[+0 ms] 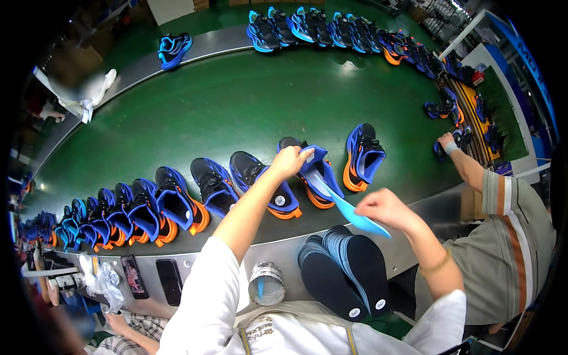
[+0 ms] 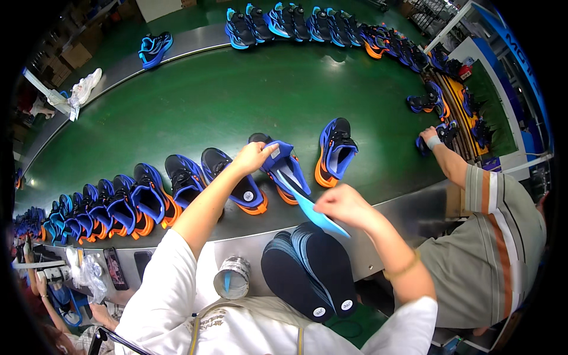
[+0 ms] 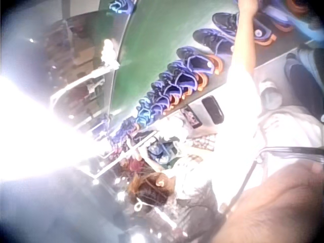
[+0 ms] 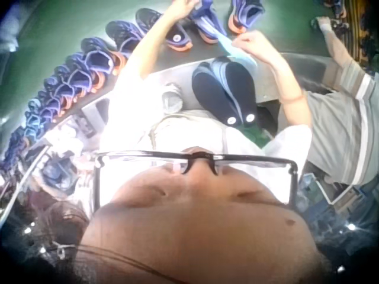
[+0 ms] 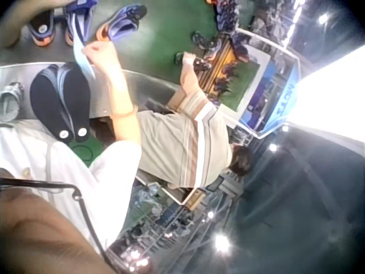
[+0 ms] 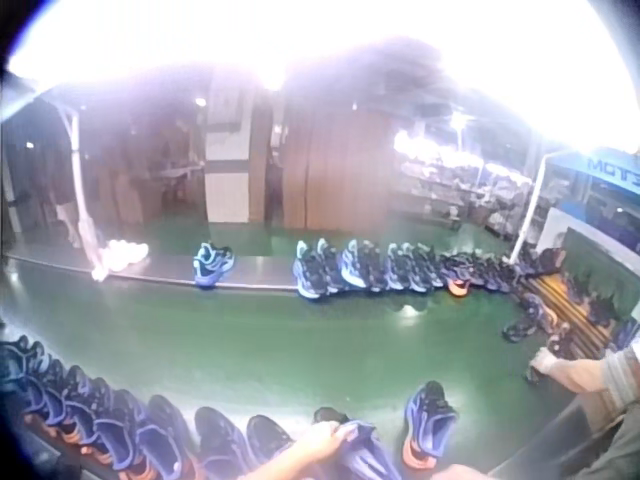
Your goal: The person inserts insoles into shoes on a production line. The person picks up insoles from a stack, places one inside each shoe, and presses down to secure it.
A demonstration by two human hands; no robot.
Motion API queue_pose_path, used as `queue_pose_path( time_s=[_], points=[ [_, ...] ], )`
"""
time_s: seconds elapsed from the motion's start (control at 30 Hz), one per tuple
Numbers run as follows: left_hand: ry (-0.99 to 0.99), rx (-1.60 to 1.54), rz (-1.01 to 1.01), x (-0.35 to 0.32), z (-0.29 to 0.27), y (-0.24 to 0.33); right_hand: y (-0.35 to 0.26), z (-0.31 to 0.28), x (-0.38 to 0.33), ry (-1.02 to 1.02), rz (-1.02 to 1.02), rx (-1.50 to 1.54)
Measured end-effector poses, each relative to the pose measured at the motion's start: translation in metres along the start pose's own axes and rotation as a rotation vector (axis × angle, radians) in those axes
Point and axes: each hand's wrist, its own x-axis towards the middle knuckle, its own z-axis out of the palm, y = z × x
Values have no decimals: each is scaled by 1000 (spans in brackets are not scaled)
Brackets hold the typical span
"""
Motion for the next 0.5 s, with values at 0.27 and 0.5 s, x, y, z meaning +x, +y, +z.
queue_pose_path(
  time_s=[0.27,0.5],
  points=[
    [-134,-29,40,6,-2,1,46,39,99,110,-171,-581],
    [-162,-102,26,9,4,-10,17,13,94,0,-38,-457]
  ],
)
